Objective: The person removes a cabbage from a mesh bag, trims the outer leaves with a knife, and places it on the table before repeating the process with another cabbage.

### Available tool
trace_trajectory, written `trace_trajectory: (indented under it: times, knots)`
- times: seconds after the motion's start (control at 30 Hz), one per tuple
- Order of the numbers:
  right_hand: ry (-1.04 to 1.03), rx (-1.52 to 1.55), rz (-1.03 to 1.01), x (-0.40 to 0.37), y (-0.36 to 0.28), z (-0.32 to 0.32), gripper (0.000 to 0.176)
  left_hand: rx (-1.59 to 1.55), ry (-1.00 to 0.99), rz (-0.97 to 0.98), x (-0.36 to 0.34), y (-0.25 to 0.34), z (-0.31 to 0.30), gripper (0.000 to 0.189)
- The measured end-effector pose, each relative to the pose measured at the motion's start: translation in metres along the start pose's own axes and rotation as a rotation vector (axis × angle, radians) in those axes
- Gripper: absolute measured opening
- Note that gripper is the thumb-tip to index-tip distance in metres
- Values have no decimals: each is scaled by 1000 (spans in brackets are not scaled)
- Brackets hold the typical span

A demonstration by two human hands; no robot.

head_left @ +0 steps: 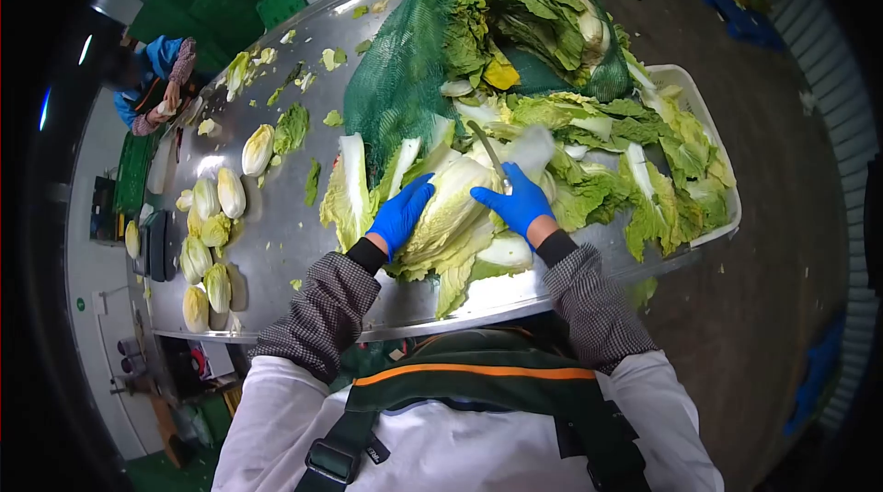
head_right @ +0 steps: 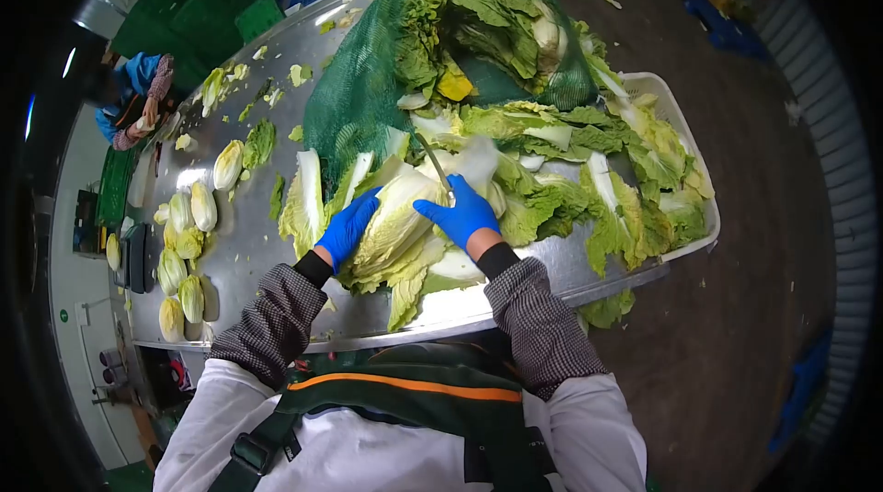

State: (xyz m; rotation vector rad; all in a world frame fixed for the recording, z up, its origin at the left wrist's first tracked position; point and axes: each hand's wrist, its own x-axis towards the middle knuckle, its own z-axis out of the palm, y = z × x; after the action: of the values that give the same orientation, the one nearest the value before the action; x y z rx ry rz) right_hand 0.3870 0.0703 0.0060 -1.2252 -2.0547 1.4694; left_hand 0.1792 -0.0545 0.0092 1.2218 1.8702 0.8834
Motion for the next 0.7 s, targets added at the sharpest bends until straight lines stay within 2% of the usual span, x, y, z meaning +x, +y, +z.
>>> trace_trajectory:
  times: [0.03,0.13,0.17,0.23,0.27,0.3,0.33,0.4,0.5,0.6,0.7]
  knots:
    - [-14,-10,34,-5,-8,-4,63,-26,-36,-5,2,-3,-4,53]
    - [-33,115,-77,-25,5,25,60,-8,-91,-32,6,9,-4,57]
    - [126,105,-192,-33,10,42,50,31,-83,-28,8,20,2,57]
    - [201,233,-119,-33,9,36,45,135,-96,-4,11,32,14,58]
    - [240,297,-86,-31,9,30,43,179,-102,26,17,18,21,56]
    - [268,369,12,-26,17,22,42,201,-97,22,19,18,22,55]
    - [274,154,123,-22,27,13,50,222,-97,18,19,17,25,55]
    - [183,79,224,-22,35,12,62,10,-80,-24,27,4,23,54]
    - [57,411,377,-25,17,25,74,-65,-72,-63,27,-3,18,49]
    - [-7,590,354,-20,21,36,65,-47,-17,-66,22,-4,20,46]
    - [98,573,360,-21,22,47,55,-34,17,-57,19,-2,23,46]
